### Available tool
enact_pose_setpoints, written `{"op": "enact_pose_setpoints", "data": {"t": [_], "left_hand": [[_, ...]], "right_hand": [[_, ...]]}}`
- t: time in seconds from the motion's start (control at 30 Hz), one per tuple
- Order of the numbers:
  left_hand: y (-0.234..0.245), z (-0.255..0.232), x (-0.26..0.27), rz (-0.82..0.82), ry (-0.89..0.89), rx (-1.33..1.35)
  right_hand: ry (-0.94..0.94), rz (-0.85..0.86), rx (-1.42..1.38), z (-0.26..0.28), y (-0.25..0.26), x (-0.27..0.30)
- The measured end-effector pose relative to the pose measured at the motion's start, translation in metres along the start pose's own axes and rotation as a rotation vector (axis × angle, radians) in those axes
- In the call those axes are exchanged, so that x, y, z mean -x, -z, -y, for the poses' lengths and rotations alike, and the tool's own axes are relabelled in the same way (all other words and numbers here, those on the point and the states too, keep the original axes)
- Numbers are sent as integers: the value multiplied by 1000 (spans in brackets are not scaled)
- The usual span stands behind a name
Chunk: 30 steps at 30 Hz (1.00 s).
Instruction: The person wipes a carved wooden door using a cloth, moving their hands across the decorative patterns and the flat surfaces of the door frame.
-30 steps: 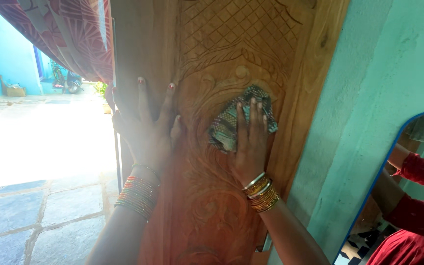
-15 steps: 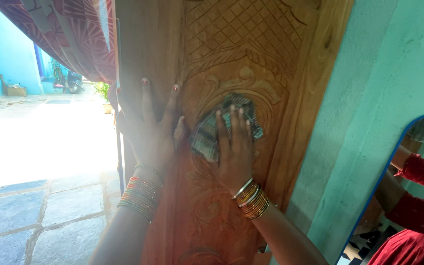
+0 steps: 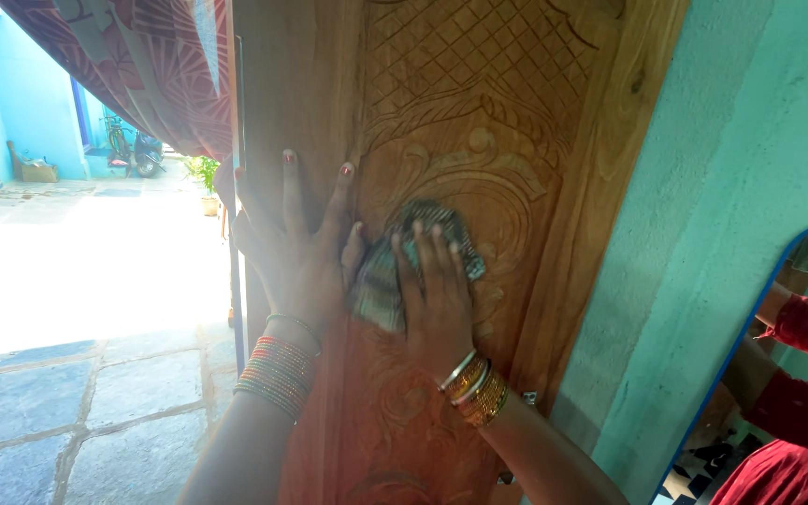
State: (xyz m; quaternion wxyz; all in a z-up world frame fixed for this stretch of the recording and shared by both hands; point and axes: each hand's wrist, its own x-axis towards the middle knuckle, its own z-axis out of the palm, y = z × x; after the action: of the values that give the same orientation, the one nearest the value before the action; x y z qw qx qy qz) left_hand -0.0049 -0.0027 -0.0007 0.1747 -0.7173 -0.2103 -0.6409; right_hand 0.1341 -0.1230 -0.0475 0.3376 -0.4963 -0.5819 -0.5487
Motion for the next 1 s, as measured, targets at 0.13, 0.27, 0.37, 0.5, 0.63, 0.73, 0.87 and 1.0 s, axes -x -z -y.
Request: {"op": "enact_pose_setpoints", "data": {"t": [0.13,0.27,0.37,0.5,0.63,0.73,0.87,1.0], "left_hand": [[2,0,1,28,6,-18],[-2,4,2,-14,-6,22],[-3,14,3,-8,-11,21],[5,23,8,55,-30,-13],[3,27,7,123,-48,-73],[2,28,6,116,-45,-23],[8,25,8,122,-65,25],[10,25,7,124,-64,114]], "right_hand": [[55,214,149,4,5,34],[51,135,112,3,1,24],[24,119,112,13,-10,9],[18,150,120,27,-18,21],[46,228,41,49,-16,63],[104,186,190,49,-16,70],[80,148,131,41,-21,58],[47,166,82,47,-26,70]]}}
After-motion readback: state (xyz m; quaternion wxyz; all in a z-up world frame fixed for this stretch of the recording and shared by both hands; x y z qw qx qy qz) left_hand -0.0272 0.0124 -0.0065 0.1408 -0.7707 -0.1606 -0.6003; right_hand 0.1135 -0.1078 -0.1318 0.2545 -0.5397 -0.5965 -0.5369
